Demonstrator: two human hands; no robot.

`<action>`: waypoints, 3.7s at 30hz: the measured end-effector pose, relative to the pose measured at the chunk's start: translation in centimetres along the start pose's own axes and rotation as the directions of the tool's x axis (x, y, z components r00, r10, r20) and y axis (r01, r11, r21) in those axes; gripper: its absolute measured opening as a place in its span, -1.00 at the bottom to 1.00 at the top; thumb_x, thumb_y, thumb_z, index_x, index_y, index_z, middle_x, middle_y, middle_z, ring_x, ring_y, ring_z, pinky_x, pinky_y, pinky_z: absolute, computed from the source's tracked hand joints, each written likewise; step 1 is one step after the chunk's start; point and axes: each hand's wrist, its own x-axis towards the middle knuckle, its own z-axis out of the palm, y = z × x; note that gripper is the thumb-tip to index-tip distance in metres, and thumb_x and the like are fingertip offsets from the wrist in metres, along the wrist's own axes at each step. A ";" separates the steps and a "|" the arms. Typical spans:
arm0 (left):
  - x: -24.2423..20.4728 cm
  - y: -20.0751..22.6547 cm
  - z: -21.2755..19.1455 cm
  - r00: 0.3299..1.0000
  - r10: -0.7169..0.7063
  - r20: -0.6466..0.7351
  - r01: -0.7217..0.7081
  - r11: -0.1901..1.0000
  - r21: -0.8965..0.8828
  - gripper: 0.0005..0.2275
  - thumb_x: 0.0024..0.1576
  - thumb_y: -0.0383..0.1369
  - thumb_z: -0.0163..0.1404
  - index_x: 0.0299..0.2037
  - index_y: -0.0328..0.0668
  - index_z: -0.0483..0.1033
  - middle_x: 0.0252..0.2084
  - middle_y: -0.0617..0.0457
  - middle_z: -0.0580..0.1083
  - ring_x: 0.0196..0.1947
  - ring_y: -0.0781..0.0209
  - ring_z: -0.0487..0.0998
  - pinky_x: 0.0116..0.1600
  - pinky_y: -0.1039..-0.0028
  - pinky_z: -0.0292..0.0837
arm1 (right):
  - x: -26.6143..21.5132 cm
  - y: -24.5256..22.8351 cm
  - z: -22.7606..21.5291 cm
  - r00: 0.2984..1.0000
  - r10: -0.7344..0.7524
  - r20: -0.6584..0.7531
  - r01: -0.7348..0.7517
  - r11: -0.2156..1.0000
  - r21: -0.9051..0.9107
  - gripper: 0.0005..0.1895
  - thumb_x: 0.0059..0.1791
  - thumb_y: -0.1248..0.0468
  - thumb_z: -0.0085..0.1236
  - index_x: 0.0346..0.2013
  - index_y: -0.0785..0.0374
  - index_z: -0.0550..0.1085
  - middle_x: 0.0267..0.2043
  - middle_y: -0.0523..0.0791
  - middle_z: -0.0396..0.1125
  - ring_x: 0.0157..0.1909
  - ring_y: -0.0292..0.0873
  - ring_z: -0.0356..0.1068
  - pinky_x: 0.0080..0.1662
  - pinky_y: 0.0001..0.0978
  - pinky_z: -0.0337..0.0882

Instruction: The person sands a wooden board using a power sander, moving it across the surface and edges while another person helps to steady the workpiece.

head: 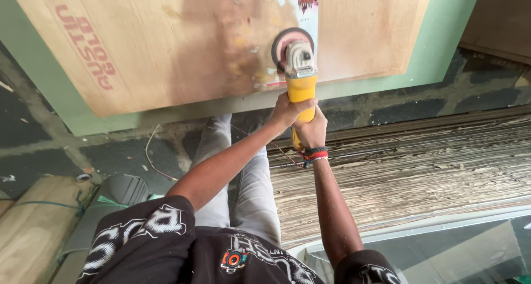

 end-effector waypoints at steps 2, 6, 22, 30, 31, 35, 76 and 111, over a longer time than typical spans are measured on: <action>0.3 -1.0 -0.1 1.000 -0.011 -0.018 0.012 0.998 0.069 -0.59 -0.01 -0.20 0.26 -0.05 -0.33 0.57 -0.16 0.00 0.61 -0.20 0.30 0.63 -0.08 0.43 0.58 | 0.3 1.1 0.0 0.998 -0.063 0.005 0.062 0.996 0.071 -0.49 -0.19 0.22 0.31 -0.02 0.41 0.47 -0.17 0.02 0.51 -0.14 -0.13 0.52 -0.09 -0.29 0.52; 0.9 -2.3 -0.2 0.997 0.022 -0.077 -0.008 0.983 0.181 -0.61 -0.02 -0.16 0.26 -0.12 -0.33 0.60 -0.22 0.00 0.63 -0.25 0.30 0.66 -0.13 0.44 0.63 | 1.8 2.4 0.2 0.998 0.048 0.040 -0.046 0.998 -0.042 -0.55 -0.21 0.20 0.28 -0.11 0.40 0.50 -0.27 -0.02 0.54 -0.22 -0.16 0.58 -0.12 -0.31 0.56; 4.4 -0.4 2.6 0.995 -0.055 -0.087 0.067 0.988 0.142 -0.57 -0.11 -0.15 0.29 -0.11 -0.26 0.57 -0.23 0.04 0.61 -0.26 0.28 0.64 -0.15 0.44 0.61 | 4.0 1.9 -2.3 0.999 -0.032 -0.002 0.032 0.998 -0.053 -0.58 -0.16 0.16 0.27 -0.12 0.37 0.51 -0.26 0.01 0.52 -0.21 -0.14 0.54 -0.13 -0.29 0.50; 4.6 -0.8 4.0 0.992 -0.038 -0.120 0.048 0.995 0.086 -0.54 -0.08 -0.15 0.30 -0.06 -0.29 0.58 -0.17 0.00 0.61 -0.22 0.28 0.63 -0.12 0.42 0.59 | 5.0 2.4 -3.5 0.999 -0.004 0.039 0.006 0.998 -0.063 -0.55 -0.17 0.17 0.28 -0.07 0.37 0.51 -0.23 0.02 0.53 -0.18 -0.12 0.53 -0.10 -0.28 0.51; 3.9 -1.3 3.9 0.986 -0.026 -0.163 0.048 0.990 0.134 -0.56 -0.06 -0.13 0.29 -0.08 -0.31 0.63 -0.17 -0.01 0.63 -0.23 0.28 0.64 -0.12 0.43 0.59 | 4.5 2.7 -3.5 0.998 0.024 0.055 -0.017 0.993 -0.120 -0.56 -0.16 0.16 0.28 -0.09 0.37 0.52 -0.25 0.02 0.53 -0.20 -0.13 0.56 -0.10 -0.28 0.52; 3.2 -0.3 4.1 0.998 -0.015 -0.060 0.016 1.000 0.015 -0.57 -0.02 -0.17 0.28 -0.06 -0.32 0.56 -0.17 0.00 0.60 -0.21 0.28 0.64 -0.08 0.43 0.61 | 4.4 2.0 -3.7 0.998 0.035 0.054 -0.031 0.997 -0.067 -0.55 -0.19 0.16 0.28 -0.10 0.37 0.50 -0.25 0.01 0.53 -0.20 -0.13 0.55 -0.12 -0.29 0.52; 0.9 -2.5 5.6 1.000 0.002 -0.024 -0.002 1.000 -0.026 -0.60 -0.05 -0.20 0.28 -0.11 -0.33 0.58 -0.19 0.03 0.61 -0.21 0.27 0.62 -0.09 0.43 0.58 | 2.0 6.6 -4.5 1.000 0.010 0.017 -0.011 0.999 0.048 -0.58 -0.16 0.20 0.31 -0.11 0.40 0.48 -0.25 -0.05 0.50 -0.22 -0.25 0.46 -0.14 -0.36 0.49; -5.1 -8.5 6.2 0.999 0.046 0.009 -0.045 0.997 -0.069 -0.63 -0.04 -0.24 0.31 -0.11 -0.30 0.58 -0.20 0.04 0.60 -0.23 0.31 0.61 -0.09 0.43 0.58 | -5.3 10.2 -5.3 1.000 0.014 0.006 -0.014 1.000 0.028 -0.51 -0.20 0.17 0.27 -0.05 0.36 0.48 -0.18 -0.08 0.49 -0.15 -0.22 0.48 -0.08 -0.32 0.51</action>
